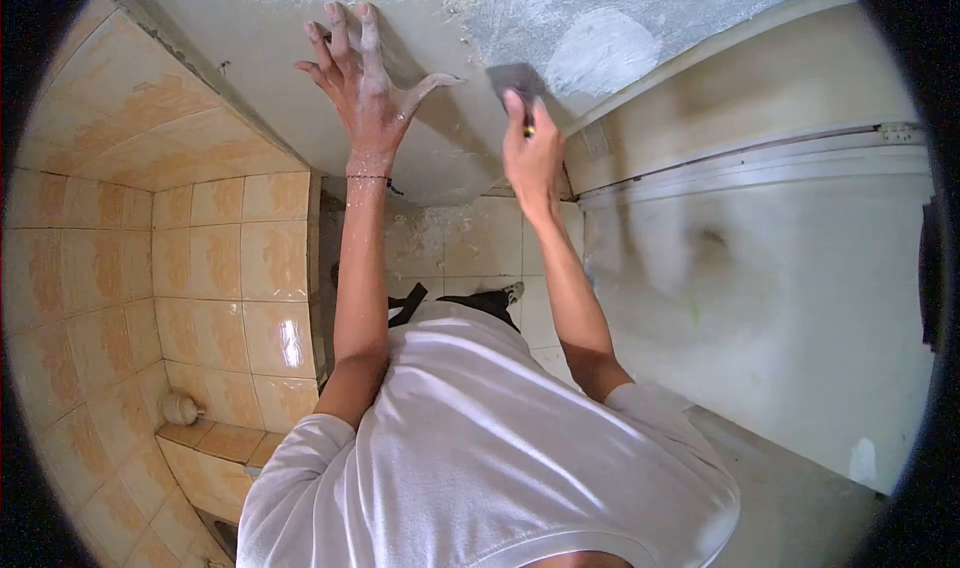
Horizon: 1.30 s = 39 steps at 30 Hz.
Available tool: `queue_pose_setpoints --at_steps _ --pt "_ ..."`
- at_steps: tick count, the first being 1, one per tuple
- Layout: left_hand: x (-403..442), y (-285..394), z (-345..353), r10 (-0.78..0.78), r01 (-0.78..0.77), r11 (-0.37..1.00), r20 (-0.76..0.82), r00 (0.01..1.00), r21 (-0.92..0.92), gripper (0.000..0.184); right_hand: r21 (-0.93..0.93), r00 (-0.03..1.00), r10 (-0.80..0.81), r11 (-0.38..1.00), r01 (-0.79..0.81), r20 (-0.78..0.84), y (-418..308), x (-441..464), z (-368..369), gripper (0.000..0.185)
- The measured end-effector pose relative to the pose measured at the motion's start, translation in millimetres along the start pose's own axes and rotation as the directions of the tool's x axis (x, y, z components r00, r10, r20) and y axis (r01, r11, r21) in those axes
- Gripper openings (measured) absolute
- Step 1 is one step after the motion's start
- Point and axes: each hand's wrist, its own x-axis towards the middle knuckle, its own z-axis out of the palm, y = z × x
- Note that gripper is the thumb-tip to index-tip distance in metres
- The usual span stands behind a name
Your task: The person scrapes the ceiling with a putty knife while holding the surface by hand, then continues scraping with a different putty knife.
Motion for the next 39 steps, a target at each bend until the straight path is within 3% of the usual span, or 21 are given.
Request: queue_pose_setpoints --at_steps 2,3,6,7,10,12,18,20,24,26,28,30,32,36,39 --pt "0.4 -1.8 3.6 -0.009 0.010 1.000 -0.015 1.000 0.002 0.127 -0.117 0.991 0.076 0.991 -0.063 0.108 -20.0 6.5 8.4 0.044" --pt "-2.1 -0.4 2.7 -0.009 0.009 1.000 -0.007 1.000 -0.002 0.127 -0.018 0.998 -0.013 1.000 0.014 0.060 -14.8 3.3 11.2 0.045" --pt "1.3 -1.6 1.7 -0.005 0.005 1.000 -0.024 1.000 -0.010 0.126 0.080 1.000 0.019 0.997 -0.017 -0.025 -2.3 -9.0 0.6 0.045" --pt "1.9 -0.5 1.5 -0.006 0.006 1.000 -0.017 1.000 0.008 0.126 -0.024 0.997 0.078 0.997 -0.077 0.029 5.3 -10.2 -4.5 0.045" --pt "-0.5 -0.5 0.4 -0.007 0.007 1.000 -0.011 1.000 0.011 0.127 0.043 1.000 0.004 0.999 -0.003 -0.029 14.3 -7.4 8.6 0.046" --pt "1.7 0.0 2.4 -0.003 0.003 1.000 -0.014 1.000 -0.006 0.128 0.028 0.998 0.049 0.998 -0.048 -0.049 23.1 -9.9 13.0 0.046" --pt "1.3 0.0 2.6 0.002 -0.003 1.000 -0.031 1.000 -0.024 0.132 -0.045 0.999 0.030 0.999 -0.030 0.011 3.0 -3.7 -6.3 0.045" --pt "0.6 -1.0 2.9 0.005 -0.006 1.000 -0.026 1.000 -0.008 0.131 -0.052 0.993 -0.117 0.992 0.118 0.019 2.2 10.4 9.1 0.045" --pt "0.8 0.0 1.5 0.009 -0.010 1.000 -0.027 1.000 -0.019 0.129 -0.072 0.997 -0.056 0.996 0.059 0.046 -5.4 13.0 14.3 0.046" --pt "1.0 -2.0 2.2 -0.004 0.003 0.999 -0.016 1.000 -0.039 0.127 -0.007 0.993 -0.118 0.993 0.118 -0.021 -1.9 11.5 7.4 0.047" --pt "2.7 -1.0 0.4 -0.011 0.010 1.000 -0.015 1.000 -0.028 0.127 -0.024 1.000 -0.020 1.000 0.020 0.004 0.4 11.2 8.8 0.048" --pt "2.8 -0.3 -0.4 -0.014 0.014 1.000 0.000 1.000 -0.027 0.126 0.037 0.993 -0.102 0.994 0.104 -0.059 -3.6 12.5 21.8 0.050" --pt "1.6 2.0 -1.0 -0.009 0.009 1.000 -0.001 1.000 -0.016 0.126 -0.063 0.997 -0.041 0.997 0.045 0.065 -11.3 11.2 20.5 0.049" --pt "4.2 0.7 -0.5 -0.025 0.025 0.999 -0.008 1.000 -0.025 0.126 0.034 0.983 -0.177 0.983 0.178 -0.047 8.3 11.8 18.2 0.050" --pt "1.1 -1.8 1.0 -0.017 0.017 1.000 0.007 1.000 -0.013 0.125 -0.032 0.993 -0.112 0.993 0.113 0.030 -8.2 13.9 24.1 0.046"
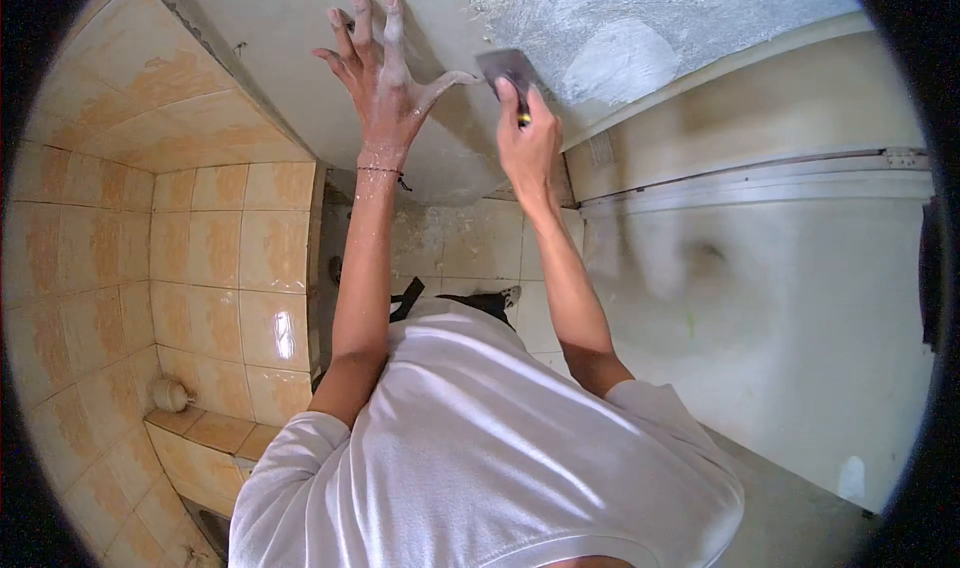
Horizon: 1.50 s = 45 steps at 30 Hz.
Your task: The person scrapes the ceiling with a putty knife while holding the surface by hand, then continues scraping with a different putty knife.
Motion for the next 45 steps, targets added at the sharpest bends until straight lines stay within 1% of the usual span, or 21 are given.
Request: queue_pose_setpoints --at_steps 3,5,6,9,11,12,14,17,19,21,23,25,27,31,33,36,38,39,41,42,45 --pt "-0.9 2.5 -1.4 -0.008 0.008 1.000 0.005 1.000 -0.004 0.124 -0.077 0.998 0.031 0.997 -0.026 0.059 -9.3 -1.1 -1.9 0.044" --pt "1.1 2.0 -0.5 -0.001 0.001 1.000 -0.012 1.000 0.018 0.124 0.119 0.997 0.049 0.992 -0.041 -0.061 5.6 -9.3 -7.8 0.045" --pt "3.6 1.0 -1.4 -0.004 0.005 1.000 -0.027 1.000 0.024 0.124 0.122 0.998 0.033 0.992 -0.026 -0.056 14.1 -9.2 -9.8 0.045" --pt "-0.4 3.4 -1.9 0.010 -0.011 0.995 0.005 1.000 0.102 0.129 0.032 0.989 0.145 0.989 -0.145 0.011 26.7 -12.4 -15.0 0.046" --pt "0.6 5.3 -2.9 -0.003 0.003 0.997 0.004 1.000 0.078 0.128 0.093 0.999 0.047 0.995 -0.047 0.003 12.0 -4.5 -7.1 0.048" --pt "-2.0 4.5 -2.3 -0.001 0.000 0.997 0.014 1.000 0.075 0.128 0.027 0.997 0.064 0.998 -0.065 0.033 8.1 -2.7 -7.7 0.049" --pt "-0.5 0.8 1.6 -0.016 0.016 1.000 -0.011 1.000 -0.019 0.123 0.059 0.997 0.071 0.996 -0.071 0.002 12.5 -9.0 -13.5 0.049" --pt "-0.4 0.1 1.9 -0.003 0.003 1.000 -0.017 1.000 0.011 0.124 0.066 0.999 0.039 0.997 -0.039 -0.007 28.3 -10.7 -17.5 0.049" --pt "-1.2 -0.9 0.5 -0.016 0.016 1.000 -0.009 1.000 0.011 0.124 -0.057 0.997 0.079 0.995 -0.078 0.003 11.6 -8.6 -19.9 0.049" --pt "-1.8 1.2 1.1 -0.024 0.024 1.000 0.007 1.000 0.006 0.124 -0.013 0.998 0.061 0.998 -0.061 0.008 5.3 -8.4 -16.4 0.050" --pt "0.5 2.1 0.0 -0.027 0.027 0.999 -0.001 1.000 0.017 0.125 -0.088 0.999 0.042 0.995 -0.044 -0.021 16.7 -10.4 -13.8 0.052" --pt "0.2 -1.2 2.4 -0.011 0.012 1.000 -0.015 1.000 0.026 0.125 -0.018 0.997 -0.004 1.000 0.003 -0.071 17.7 -8.1 -21.0 0.052" --pt "-2.1 -1.3 2.3 -0.005 0.005 0.999 -0.018 1.000 0.032 0.125 -0.087 0.995 0.104 0.991 -0.103 0.006 17.9 -8.4 -24.7 0.051" --pt "-0.7 1.1 1.8 -0.015 0.015 1.000 -0.001 1.000 -0.006 0.124 0.000 0.996 0.092 0.996 -0.092 -0.020 7.4 -12.0 -18.1 0.049" --pt "-0.4 1.1 1.3 -0.011 0.010 1.000 -0.007 1.000 -0.010 0.124 -0.020 0.996 0.067 0.997 -0.068 -0.053 10.1 -11.4 -27.7 0.046" --pt "0.2 1.1 0.9 -0.005 0.005 1.000 -0.019 1.000 -0.009 0.123 -0.104 0.998 0.066 0.992 -0.066 -0.006 7.9 -4.6 -29.5 0.046" --pt "0.8 2.6 -1.2 -0.007 0.007 1.000 -0.010 1.000 -0.007 0.122 -0.097 0.999 -0.032 0.995 0.030 -0.019 -6.5 1.5 -16.2 0.046" --pt "-2.2 2.7 -2.0 -0.006 0.006 1.000 -0.003 1.000 -0.008 0.122 -0.097 0.999 -0.026 0.995 0.024 -0.019 -6.6 -1.3 -18.4 0.046" --pt "0.5 1.6 0.5 -0.009 0.008 0.999 -0.026 1.000 -0.040 0.122 -0.124 1.000 -0.011 0.992 0.012 0.007 -7.0 3.8 -26.6 0.047" --pt "1.8 1.4 2.0 -0.010 0.009 0.999 -0.042 0.999 -0.036 0.122 -0.083 0.998 0.063 0.995 -0.061 0.014 -7.5 0.8 -34.6 0.051" --pt "-1.4 0.7 -0.6 -0.014 0.014 1.000 -0.030 0.999 -0.004 0.122 -0.191 1.000 0.006 0.982 -0.005 0.002 4.5 1.3 -28.8 0.057"
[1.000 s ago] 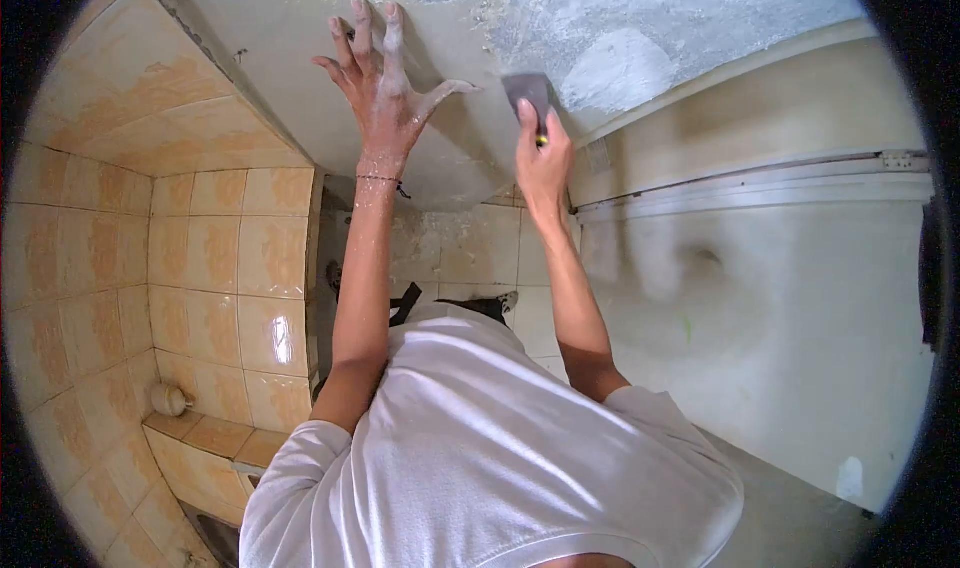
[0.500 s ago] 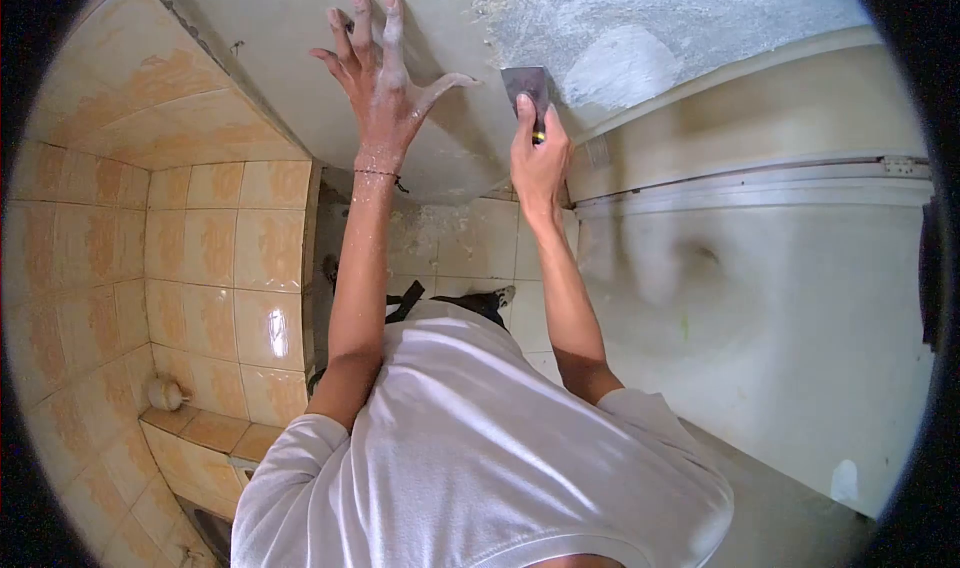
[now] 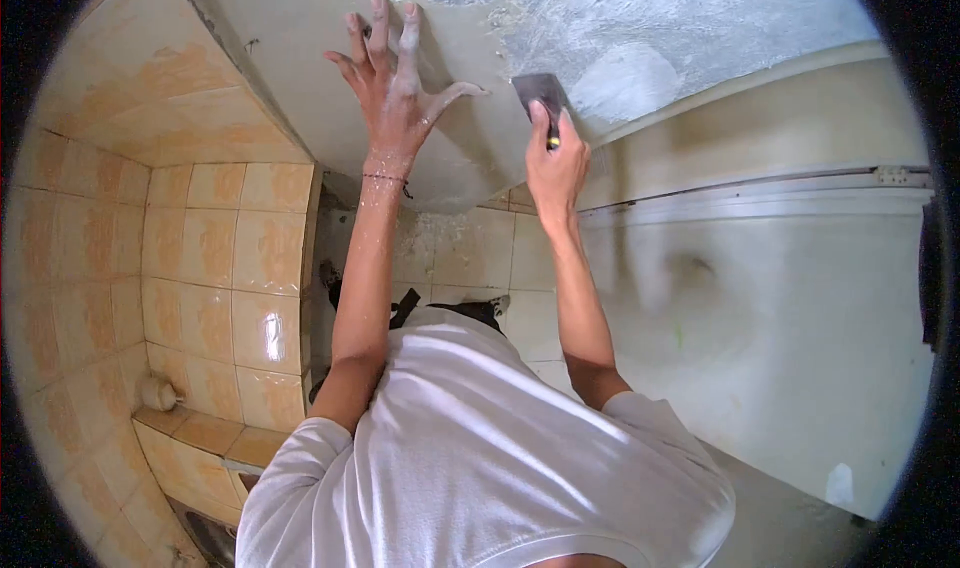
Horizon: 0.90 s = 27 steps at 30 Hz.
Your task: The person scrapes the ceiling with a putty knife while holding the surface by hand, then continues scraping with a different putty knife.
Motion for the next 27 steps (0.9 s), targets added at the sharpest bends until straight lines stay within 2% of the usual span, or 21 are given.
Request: queue_pose_setpoints --at_steps 4,9,12,15,18,19,22,24,26,27 --pt "-0.9 0.2 -1.0 -0.021 0.021 1.000 0.039 0.999 0.005 0.121 -0.081 0.999 0.044 0.996 -0.042 0.018 -11.9 -3.3 -3.2 0.057" --pt "-1.0 -2.2 2.9 0.005 -0.004 1.000 0.015 1.000 -0.007 0.120 -0.055 0.997 0.065 0.997 -0.063 0.032 6.0 -5.1 -7.9 0.056" --pt "-0.1 1.5 0.1 0.003 -0.002 0.999 0.021 1.000 -0.032 0.120 -0.120 0.999 0.033 0.992 -0.034 -0.006 -1.1 -6.9 5.6 0.055" --pt "2.8 -0.4 1.9 0.017 -0.017 1.000 -0.006 1.000 -0.019 0.121 -0.054 0.997 0.071 0.996 -0.071 0.011 2.7 -9.4 -8.8 0.054" --pt "0.1 0.3 0.1 0.012 -0.012 1.000 0.011 1.000 0.016 0.123 -0.075 0.995 0.082 0.994 -0.078 0.052 -4.5 -6.0 -4.0 0.051" --pt "2.3 0.3 -0.3 0.005 -0.005 1.000 0.014 1.000 0.008 0.122 0.055 0.999 0.037 0.998 -0.039 0.028 -10.4 -2.8 6.3 0.049" --pt "-0.5 2.8 -1.0 -0.004 0.004 1.000 0.025 1.000 -0.004 0.122 0.015 0.999 0.010 1.000 -0.011 0.041 -28.7 -1.3 6.4 0.047" --pt "3.0 1.7 0.7 -0.007 0.007 1.000 0.002 1.000 0.000 0.121 0.045 1.000 -0.019 0.999 0.020 -0.022 -18.5 -4.8 3.7 0.049" --pt "2.7 1.2 1.8 -0.010 0.010 1.000 0.003 1.000 0.016 0.122 0.009 0.995 0.093 0.996 -0.094 0.035 -17.1 -5.0 -2.8 0.053" --pt "2.3 0.6 1.0 -0.016 0.016 1.000 -0.001 1.000 0.022 0.122 -0.006 0.995 0.097 0.995 -0.097 0.009 -22.3 -6.0 0.2 0.054"
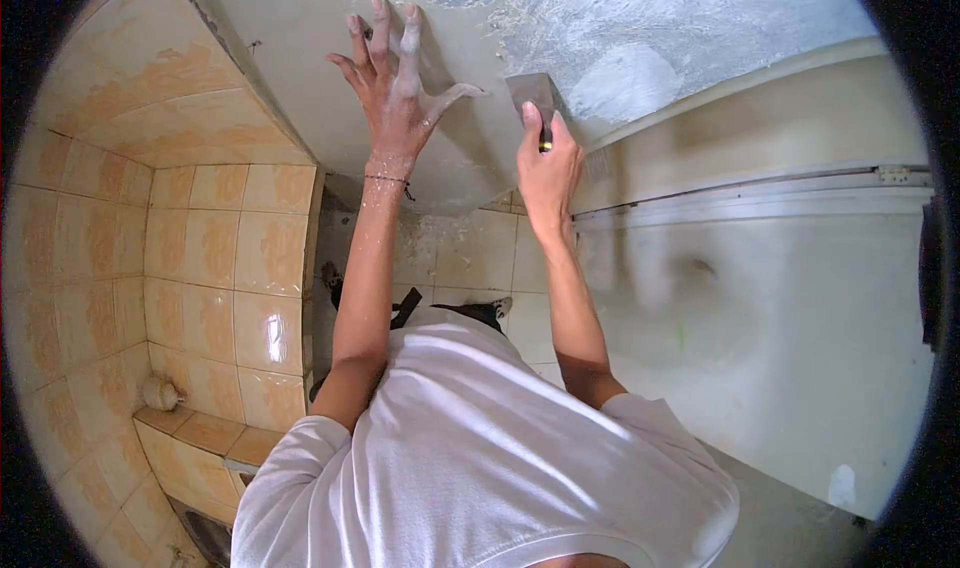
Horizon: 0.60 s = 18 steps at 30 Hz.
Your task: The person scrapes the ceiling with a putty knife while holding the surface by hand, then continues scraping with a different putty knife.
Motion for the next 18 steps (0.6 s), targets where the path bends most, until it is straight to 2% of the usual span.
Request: queue_pose_setpoints --at_steps 4,6,9,11,13,15,17,18 --pt "-1.4 0.9 -1.9 0.001 0.000 1.000 0.027 1.000 -0.020 0.122 0.072 1.000 -0.001 0.997 0.000 0.008 3.2 -4.9 0.9 0.055" --pt "-1.0 0.9 -0.8 0.003 -0.003 0.999 0.023 1.000 -0.036 0.122 0.107 0.995 0.078 0.991 -0.085 0.065 7.0 -2.3 -14.5 0.055" --pt "-2.4 -0.9 0.7 0.009 -0.009 1.000 0.018 1.000 -0.019 0.122 0.123 1.000 -0.014 0.992 0.014 0.001 8.9 2.9 -5.5 0.052" --pt "-0.6 -0.6 1.3 0.010 -0.010 1.000 0.015 1.000 -0.016 0.122 0.087 1.000 -0.015 0.996 0.015 -0.007 8.4 0.1 1.3 0.049" --pt "-0.1 -0.1 2.4 0.008 -0.007 1.000 0.017 1.000 -0.027 0.123 0.166 0.998 -0.065 0.984 0.066 -0.013 10.1 -1.3 2.3 0.048" --pt "-2.1 0.3 -0.2 0.001 -0.001 1.000 0.018 1.000 -0.029 0.123 0.115 1.000 -0.027 0.993 0.027 -0.002 11.2 -2.7 -3.8 0.046" --pt "-0.9 1.4 -1.7 0.035 -0.037 0.996 0.016 0.999 0.081 0.132 0.110 0.999 0.038 0.993 -0.036 -0.016 -2.6 -0.3 -14.9 0.044" --pt "-0.8 1.4 -2.4 0.034 -0.035 0.996 0.016 0.999 0.082 0.132 0.119 0.999 0.010 0.993 -0.005 -0.045 0.7 -1.1 -10.4 0.044"
